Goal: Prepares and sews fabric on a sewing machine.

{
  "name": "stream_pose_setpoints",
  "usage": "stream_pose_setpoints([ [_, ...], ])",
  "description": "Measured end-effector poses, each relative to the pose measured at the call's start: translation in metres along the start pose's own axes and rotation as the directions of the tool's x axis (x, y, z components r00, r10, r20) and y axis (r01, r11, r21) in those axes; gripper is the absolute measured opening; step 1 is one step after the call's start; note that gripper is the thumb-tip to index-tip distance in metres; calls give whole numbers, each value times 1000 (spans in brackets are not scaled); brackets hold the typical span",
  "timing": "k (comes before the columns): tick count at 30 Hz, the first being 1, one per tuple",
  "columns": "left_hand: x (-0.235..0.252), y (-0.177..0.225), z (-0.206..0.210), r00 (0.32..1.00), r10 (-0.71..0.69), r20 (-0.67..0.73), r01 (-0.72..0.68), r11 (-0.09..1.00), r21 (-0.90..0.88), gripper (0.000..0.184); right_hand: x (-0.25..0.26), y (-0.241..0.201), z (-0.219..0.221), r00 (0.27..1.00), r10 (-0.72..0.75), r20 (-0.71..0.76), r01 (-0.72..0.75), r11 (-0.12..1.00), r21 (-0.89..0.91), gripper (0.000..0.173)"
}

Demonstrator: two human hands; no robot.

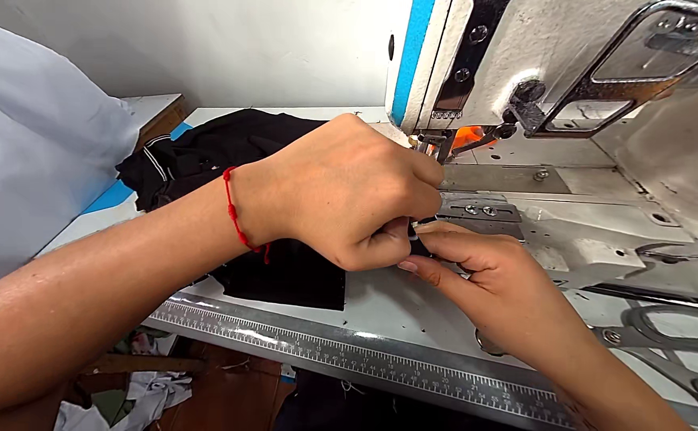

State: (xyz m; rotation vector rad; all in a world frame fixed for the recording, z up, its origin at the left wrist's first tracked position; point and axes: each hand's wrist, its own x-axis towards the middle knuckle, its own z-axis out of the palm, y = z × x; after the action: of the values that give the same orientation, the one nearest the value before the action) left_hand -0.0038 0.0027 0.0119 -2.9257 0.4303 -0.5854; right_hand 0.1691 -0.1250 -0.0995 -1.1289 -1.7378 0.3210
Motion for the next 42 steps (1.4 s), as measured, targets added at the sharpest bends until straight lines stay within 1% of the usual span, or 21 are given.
stream_pose_setpoints([
  [2,-2,-2,4,1000,1,31,-2,1000,25,23,0,0,1,1000,-14,3,14,1000,-8,21],
  [6,-7,-13,8,995,-14,101,-1,989,146,24,0,1,1,1000,-11,10,12,1000,-24,22],
  [8,-7,-12,4,998,16,53,-26,980,197,24,-1,-1,0,1000,15,6,-14,1000,-14,24],
  [10,-7,-10,-2,998,53,-20,-46,967,252,25,-1,-3,-2,999,47,12,-47,999,-1,32],
  [12,-8,-11,-2,998,50,-36,-38,962,271,25,0,-6,-3,998,62,8,-62,998,5,33],
  [13,-9,-13,1,999,32,-20,-26,968,251,25,1,-6,-3,998,61,-1,-61,998,1,30],
  [16,-9,-14,8,996,-35,84,18,981,193,31,0,-6,1,999,30,-32,-29,999,15,19],
  [18,-6,-12,10,994,-48,100,27,979,201,31,-1,-7,2,1000,17,-23,-16,999,40,17],
  [21,-2,-11,8,996,-42,79,22,972,234,28,-3,-9,3,998,61,32,-62,998,30,22],
  [24,-4,-14,9,998,-14,57,3,983,183,30,-2,-10,0,993,105,54,-105,994,8,32],
  [27,-3,-8,7,1000,17,-3,-17,999,29,25,-2,-12,2,997,80,3,-80,997,16,26],
  [29,-1,-3,5,999,22,-31,-23,999,-31,24,-2,-16,2,998,51,-27,-50,998,31,23],
  [30,-1,-4,5,1000,14,-19,-15,1000,-15,24,-3,-18,2,999,27,-44,-26,999,23,22],
  [34,-7,-12,7,996,-40,79,21,974,226,30,-11,-17,10,998,-38,-50,35,998,-47,25],
  [37,-11,-13,5,998,-42,51,26,959,281,29,-17,-6,17,999,-17,-45,15,999,-32,25],
  [42,-11,-6,-6,1000,-21,-17,25,945,326,29,-8,-1,11,998,12,-65,-14,1000,-20,21],
])
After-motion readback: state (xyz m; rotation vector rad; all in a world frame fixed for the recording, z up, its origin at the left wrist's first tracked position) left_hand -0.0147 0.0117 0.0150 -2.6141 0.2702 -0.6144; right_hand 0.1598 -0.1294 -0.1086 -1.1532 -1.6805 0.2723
